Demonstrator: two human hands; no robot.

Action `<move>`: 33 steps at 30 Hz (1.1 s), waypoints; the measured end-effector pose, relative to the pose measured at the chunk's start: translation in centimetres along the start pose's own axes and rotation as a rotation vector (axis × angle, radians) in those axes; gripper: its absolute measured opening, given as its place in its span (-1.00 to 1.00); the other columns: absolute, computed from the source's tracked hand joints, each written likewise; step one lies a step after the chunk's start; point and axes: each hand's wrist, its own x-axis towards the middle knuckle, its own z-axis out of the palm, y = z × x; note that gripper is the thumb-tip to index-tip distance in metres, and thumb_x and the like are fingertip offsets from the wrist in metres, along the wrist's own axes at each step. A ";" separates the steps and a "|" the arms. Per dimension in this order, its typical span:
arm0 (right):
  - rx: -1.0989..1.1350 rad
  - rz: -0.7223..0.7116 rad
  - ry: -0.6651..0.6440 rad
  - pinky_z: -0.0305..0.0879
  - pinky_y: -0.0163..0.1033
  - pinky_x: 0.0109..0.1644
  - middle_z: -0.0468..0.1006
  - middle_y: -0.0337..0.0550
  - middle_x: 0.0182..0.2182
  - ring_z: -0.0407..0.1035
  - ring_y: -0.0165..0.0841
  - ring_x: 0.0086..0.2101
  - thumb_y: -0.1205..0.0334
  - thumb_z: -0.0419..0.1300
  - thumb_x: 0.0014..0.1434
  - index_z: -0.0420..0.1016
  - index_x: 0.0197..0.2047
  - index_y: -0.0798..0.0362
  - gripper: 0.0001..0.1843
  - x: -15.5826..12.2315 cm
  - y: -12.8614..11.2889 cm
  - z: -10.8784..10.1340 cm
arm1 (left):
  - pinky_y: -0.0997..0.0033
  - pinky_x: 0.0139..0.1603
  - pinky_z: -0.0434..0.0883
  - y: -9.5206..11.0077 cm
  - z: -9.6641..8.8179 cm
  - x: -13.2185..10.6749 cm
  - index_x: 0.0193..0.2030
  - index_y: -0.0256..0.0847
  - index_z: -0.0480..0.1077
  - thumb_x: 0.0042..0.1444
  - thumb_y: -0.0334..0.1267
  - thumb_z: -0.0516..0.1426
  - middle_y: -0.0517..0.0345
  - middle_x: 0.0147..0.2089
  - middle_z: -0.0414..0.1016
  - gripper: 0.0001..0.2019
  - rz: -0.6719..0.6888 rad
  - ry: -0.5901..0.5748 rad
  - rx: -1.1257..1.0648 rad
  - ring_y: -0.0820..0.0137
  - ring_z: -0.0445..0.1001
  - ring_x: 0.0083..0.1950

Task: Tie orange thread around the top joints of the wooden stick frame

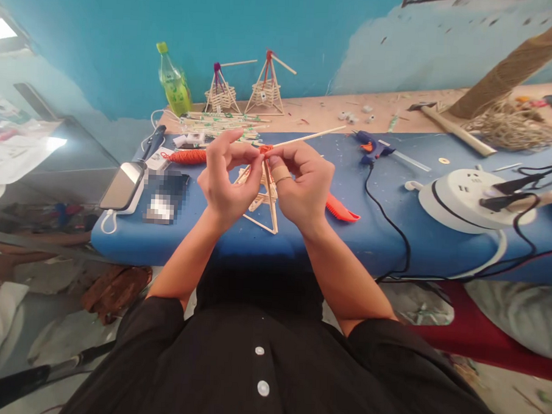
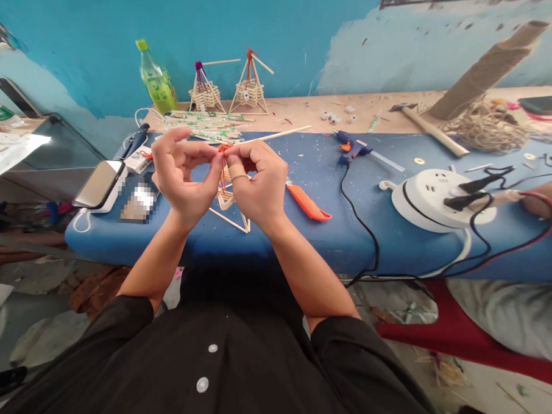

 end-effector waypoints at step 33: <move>-0.002 -0.037 -0.049 0.50 -0.22 -0.16 0.70 -0.22 -0.25 0.56 -0.39 -0.26 0.32 0.28 0.44 0.70 -0.19 0.00 -0.84 0.0 -0.2 -0.5 | 0.13 0.29 0.72 -0.5 -1.2 0.3 0.29 -0.02 0.34 0.43 -0.24 0.29 0.18 -0.10 0.74 -0.63 0.152 -0.061 0.097 0.26 0.79 0.00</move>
